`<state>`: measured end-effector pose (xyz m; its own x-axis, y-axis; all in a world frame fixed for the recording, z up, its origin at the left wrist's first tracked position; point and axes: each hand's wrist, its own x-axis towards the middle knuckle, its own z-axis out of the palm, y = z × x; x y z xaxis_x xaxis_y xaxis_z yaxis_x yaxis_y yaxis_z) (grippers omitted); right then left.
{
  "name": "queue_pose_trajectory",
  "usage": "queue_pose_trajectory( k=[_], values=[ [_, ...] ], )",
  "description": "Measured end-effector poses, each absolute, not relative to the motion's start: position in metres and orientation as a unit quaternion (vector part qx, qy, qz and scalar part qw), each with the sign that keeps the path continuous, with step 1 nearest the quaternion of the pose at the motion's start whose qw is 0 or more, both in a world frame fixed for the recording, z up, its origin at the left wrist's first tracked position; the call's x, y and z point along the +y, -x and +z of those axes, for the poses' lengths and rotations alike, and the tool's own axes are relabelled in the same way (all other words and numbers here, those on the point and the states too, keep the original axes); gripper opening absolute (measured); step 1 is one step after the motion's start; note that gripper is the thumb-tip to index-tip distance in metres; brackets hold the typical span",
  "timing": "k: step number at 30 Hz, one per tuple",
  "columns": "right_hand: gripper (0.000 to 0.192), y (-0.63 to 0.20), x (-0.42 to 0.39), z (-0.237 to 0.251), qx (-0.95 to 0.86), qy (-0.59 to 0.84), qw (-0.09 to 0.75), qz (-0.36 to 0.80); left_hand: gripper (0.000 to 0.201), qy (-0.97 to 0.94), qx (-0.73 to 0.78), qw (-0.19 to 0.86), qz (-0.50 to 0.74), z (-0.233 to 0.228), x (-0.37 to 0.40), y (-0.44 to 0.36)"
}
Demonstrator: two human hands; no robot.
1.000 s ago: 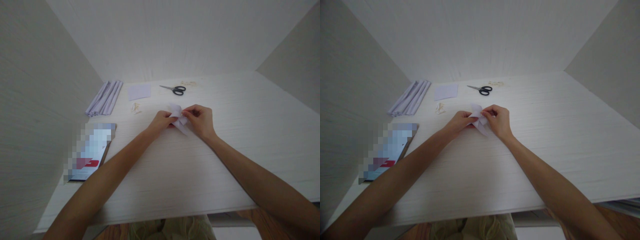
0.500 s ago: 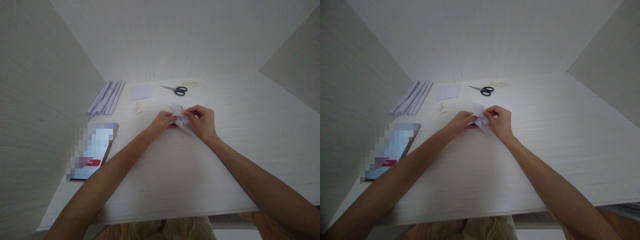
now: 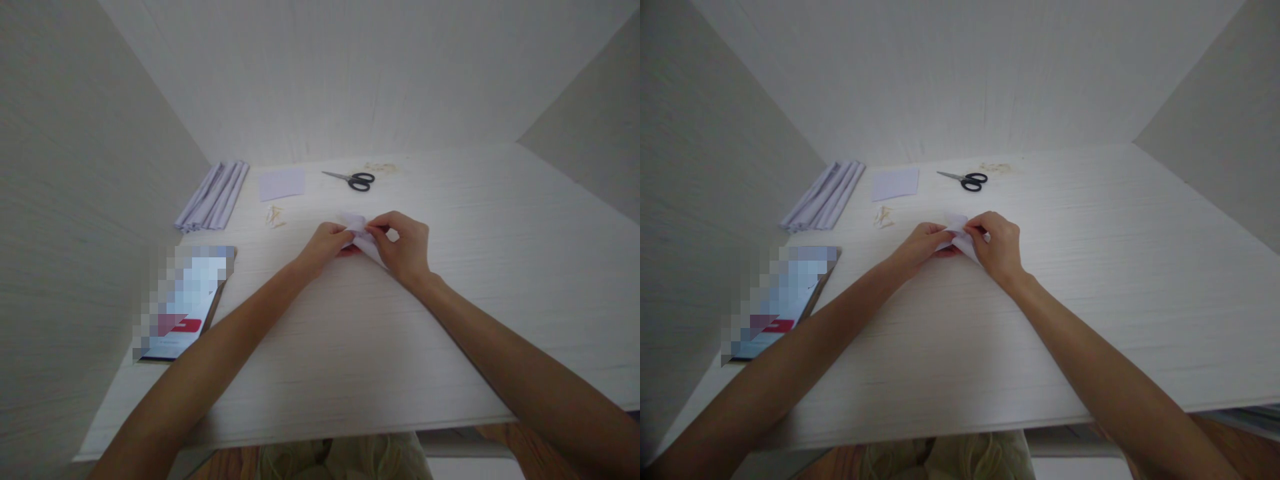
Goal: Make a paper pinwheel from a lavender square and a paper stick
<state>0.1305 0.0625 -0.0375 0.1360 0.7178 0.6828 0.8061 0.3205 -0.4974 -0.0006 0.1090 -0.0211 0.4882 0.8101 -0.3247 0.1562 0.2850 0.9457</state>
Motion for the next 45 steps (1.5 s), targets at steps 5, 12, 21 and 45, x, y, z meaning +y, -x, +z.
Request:
queue_pose_trajectory(
  k=[5, 12, 21, 45],
  values=[
    [0.007, -0.130, 0.062, -0.038, -0.655, 0.577, 0.486, -0.039, 0.012, -0.550, 0.449, 0.659, 0.249, -0.021, 0.108, 0.000],
    [0.007, -0.129, 0.061, -0.036, -0.655, 0.575, 0.488, -0.034, 0.012, -0.539, 0.459, 0.660, 0.251, -0.021, 0.109, -0.002],
    [0.007, -0.131, 0.065, -0.039, -0.616, 0.587, 0.521, 0.061, 0.010, -0.569, 0.467, 0.631, 0.245, -0.026, 0.111, -0.001],
    [0.007, -0.135, 0.063, -0.035, -0.688, 0.555, 0.467, -0.007, 0.019, -0.724, 0.438, 0.476, 0.238, -0.032, 0.114, 0.003]
  ],
)
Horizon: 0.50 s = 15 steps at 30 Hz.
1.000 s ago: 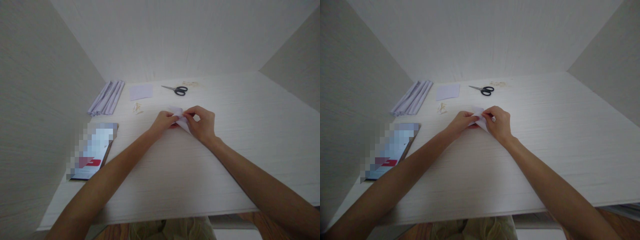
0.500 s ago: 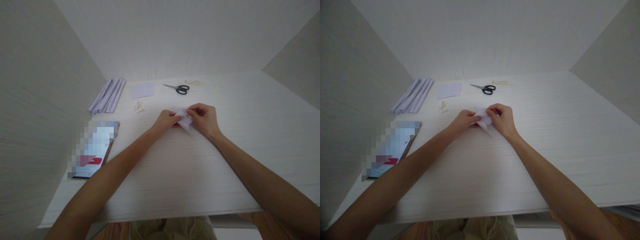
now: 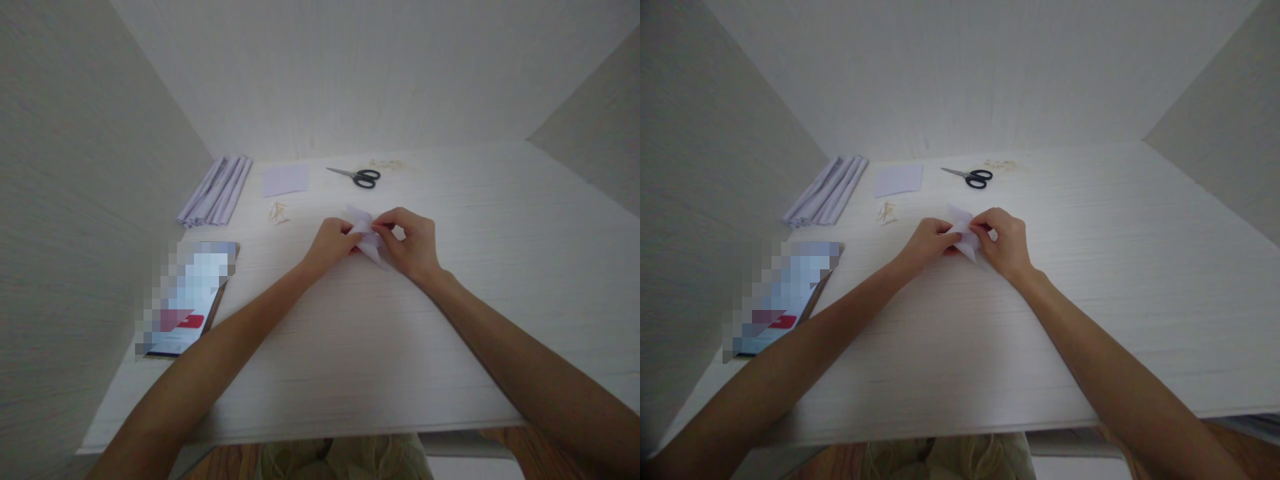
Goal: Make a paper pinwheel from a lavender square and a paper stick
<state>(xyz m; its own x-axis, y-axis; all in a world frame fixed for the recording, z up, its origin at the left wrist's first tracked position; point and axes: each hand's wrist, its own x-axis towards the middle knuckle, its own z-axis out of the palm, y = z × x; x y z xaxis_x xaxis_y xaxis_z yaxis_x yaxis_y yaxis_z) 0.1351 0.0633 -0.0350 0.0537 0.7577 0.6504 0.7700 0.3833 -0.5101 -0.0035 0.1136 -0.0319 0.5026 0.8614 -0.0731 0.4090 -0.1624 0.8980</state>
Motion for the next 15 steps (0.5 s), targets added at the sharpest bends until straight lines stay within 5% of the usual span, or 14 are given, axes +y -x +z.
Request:
queue_pose_trajectory(
  k=[15],
  values=[
    [0.006, -0.1334, 0.0637, -0.0362, -0.662, 0.574, 0.481, 0.002, 0.017, -0.696, 0.456, 0.490, 0.261, -0.0337, 0.1126, 0.0037]
  ],
)
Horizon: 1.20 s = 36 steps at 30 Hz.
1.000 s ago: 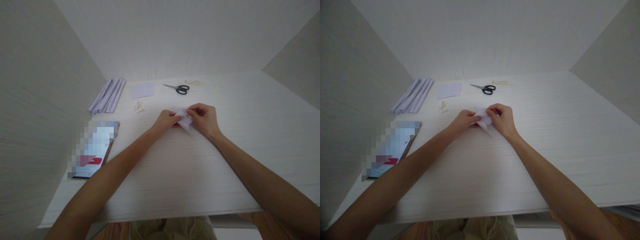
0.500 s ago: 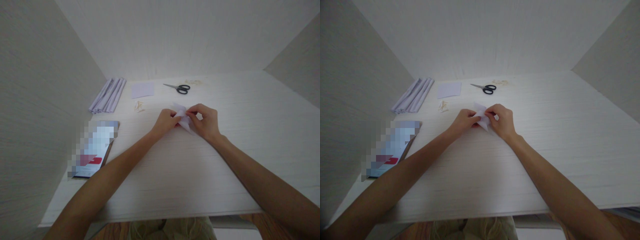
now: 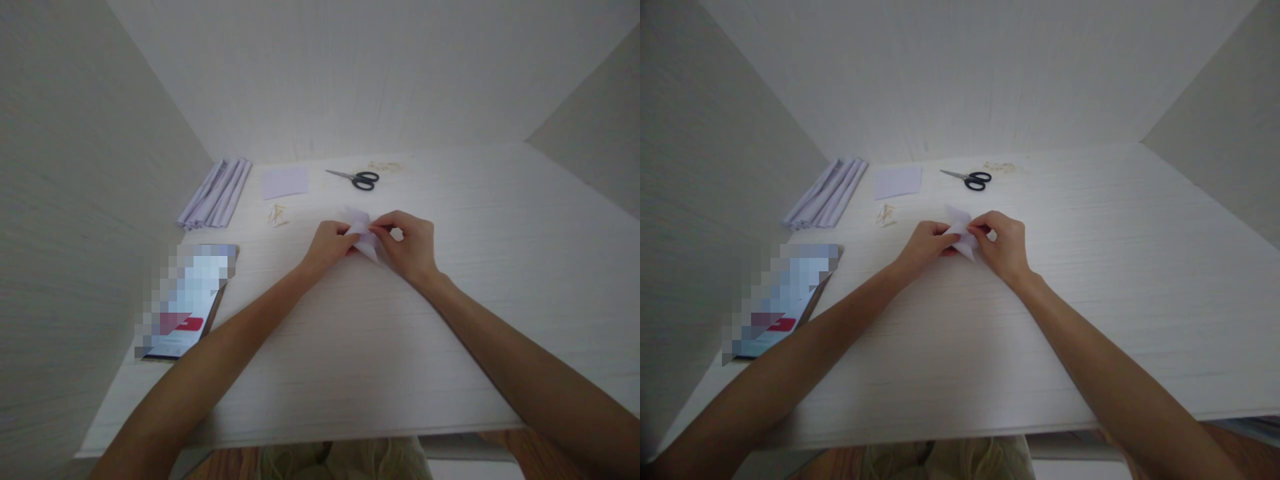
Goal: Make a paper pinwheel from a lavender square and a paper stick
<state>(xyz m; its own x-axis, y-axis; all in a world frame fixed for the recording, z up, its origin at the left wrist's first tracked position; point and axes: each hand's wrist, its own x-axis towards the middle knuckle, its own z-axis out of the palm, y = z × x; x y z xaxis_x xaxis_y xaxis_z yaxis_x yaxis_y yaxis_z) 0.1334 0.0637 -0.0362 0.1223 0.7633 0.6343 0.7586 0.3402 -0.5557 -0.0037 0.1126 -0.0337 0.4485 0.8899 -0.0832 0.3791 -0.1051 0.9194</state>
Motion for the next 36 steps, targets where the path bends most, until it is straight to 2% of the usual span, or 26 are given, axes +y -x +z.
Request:
queue_pose_trajectory(
  k=[6, 12, 16, 22, 28, 36],
  values=[
    [0.008, -0.134, 0.063, -0.039, -0.683, 0.556, 0.472, -0.033, 0.021, -0.721, 0.445, 0.434, 0.306, -0.033, 0.110, 0.002],
    [0.012, -0.132, 0.062, -0.042, -0.681, 0.587, 0.436, -0.044, 0.021, -0.788, 0.425, 0.252, 0.368, -0.027, 0.103, 0.002],
    [0.013, -0.126, 0.060, -0.040, -0.619, 0.618, 0.484, 0.036, 0.020, -0.836, 0.384, 0.122, 0.372, -0.027, 0.095, 0.005],
    [0.013, -0.122, 0.058, -0.036, -0.553, 0.612, 0.545, 0.150, 0.032, -0.885, 0.299, -0.031, 0.356, -0.032, 0.092, 0.009],
    [0.012, -0.126, 0.060, -0.042, -0.535, 0.600, 0.571, 0.163, 0.034, -0.893, 0.243, -0.080, 0.371, -0.033, 0.095, 0.010],
    [0.014, -0.126, 0.060, -0.040, -0.545, 0.592, 0.568, 0.173, 0.035, -0.897, 0.250, -0.071, 0.358, -0.034, 0.095, 0.010]
  ],
)
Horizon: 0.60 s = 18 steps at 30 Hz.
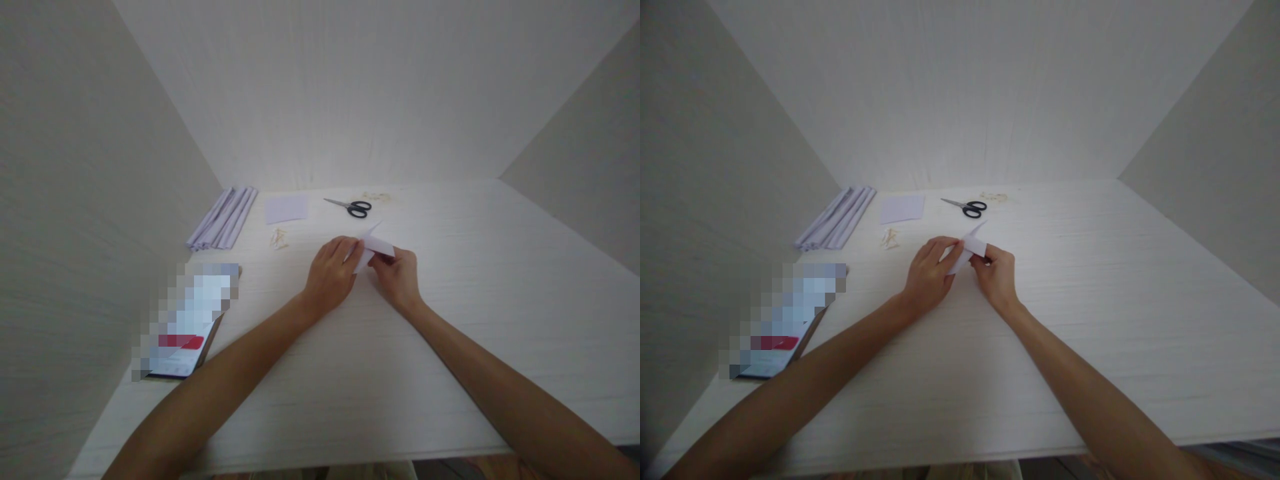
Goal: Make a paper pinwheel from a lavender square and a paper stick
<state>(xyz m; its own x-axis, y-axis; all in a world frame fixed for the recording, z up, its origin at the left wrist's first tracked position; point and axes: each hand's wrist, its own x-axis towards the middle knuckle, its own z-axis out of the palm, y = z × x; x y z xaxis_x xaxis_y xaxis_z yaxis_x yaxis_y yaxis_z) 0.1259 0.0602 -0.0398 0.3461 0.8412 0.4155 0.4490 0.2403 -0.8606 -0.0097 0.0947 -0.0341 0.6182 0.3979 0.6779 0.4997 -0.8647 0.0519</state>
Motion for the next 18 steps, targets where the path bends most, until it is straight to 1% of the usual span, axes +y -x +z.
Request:
queue_pose_trajectory(
  k=[5, 9, 18],
  values=[
    [0.015, -0.1270, 0.0630, -0.0426, -0.560, 0.567, 0.575, 0.186, 0.036, 0.892, -0.249, 0.050, -0.375, -0.0366, 0.0956, 0.0095],
    [0.017, -0.1278, 0.0632, -0.0421, -0.571, 0.558, 0.576, 0.174, 0.037, 0.885, -0.251, 0.035, -0.391, -0.0367, 0.0952, 0.0096],
    [0.016, -0.1274, 0.0629, -0.0406, -0.579, 0.555, 0.571, 0.175, 0.040, 0.885, -0.233, 0.042, -0.401, -0.0383, 0.0964, 0.0092]
  ],
)
